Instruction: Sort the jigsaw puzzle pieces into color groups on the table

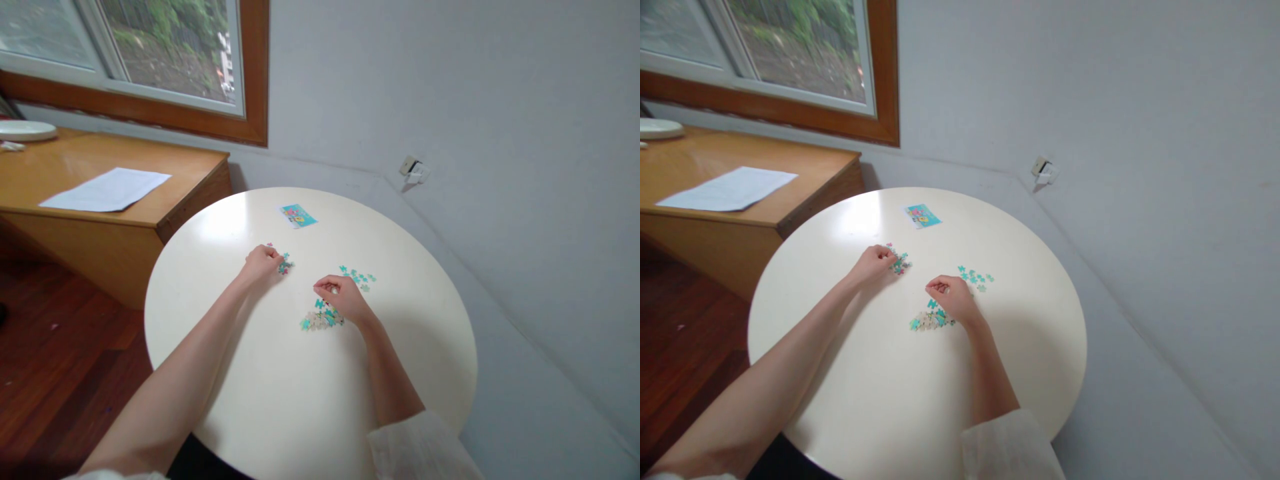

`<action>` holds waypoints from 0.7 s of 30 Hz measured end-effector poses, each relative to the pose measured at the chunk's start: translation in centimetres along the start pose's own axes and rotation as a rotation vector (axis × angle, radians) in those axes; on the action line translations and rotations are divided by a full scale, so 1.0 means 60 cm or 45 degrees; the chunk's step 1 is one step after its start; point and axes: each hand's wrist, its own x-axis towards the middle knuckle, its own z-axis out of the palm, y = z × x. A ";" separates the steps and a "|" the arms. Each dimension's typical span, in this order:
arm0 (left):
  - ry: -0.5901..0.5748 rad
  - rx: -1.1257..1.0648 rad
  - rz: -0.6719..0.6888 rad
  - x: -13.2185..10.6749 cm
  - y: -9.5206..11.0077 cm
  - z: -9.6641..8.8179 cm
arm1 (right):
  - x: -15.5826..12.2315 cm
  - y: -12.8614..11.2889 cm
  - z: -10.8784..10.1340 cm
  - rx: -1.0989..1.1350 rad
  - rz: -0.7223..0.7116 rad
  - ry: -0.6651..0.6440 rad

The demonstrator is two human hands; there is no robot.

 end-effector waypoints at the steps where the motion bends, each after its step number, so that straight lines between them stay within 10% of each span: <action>1: -0.020 -0.017 0.069 0.000 0.000 0.002 | 0.001 0.002 0.001 -0.006 0.011 0.036; 21: -0.274 -0.120 0.376 -0.032 0.028 0.059 | 0.006 0.003 0.007 -0.070 -0.116 0.204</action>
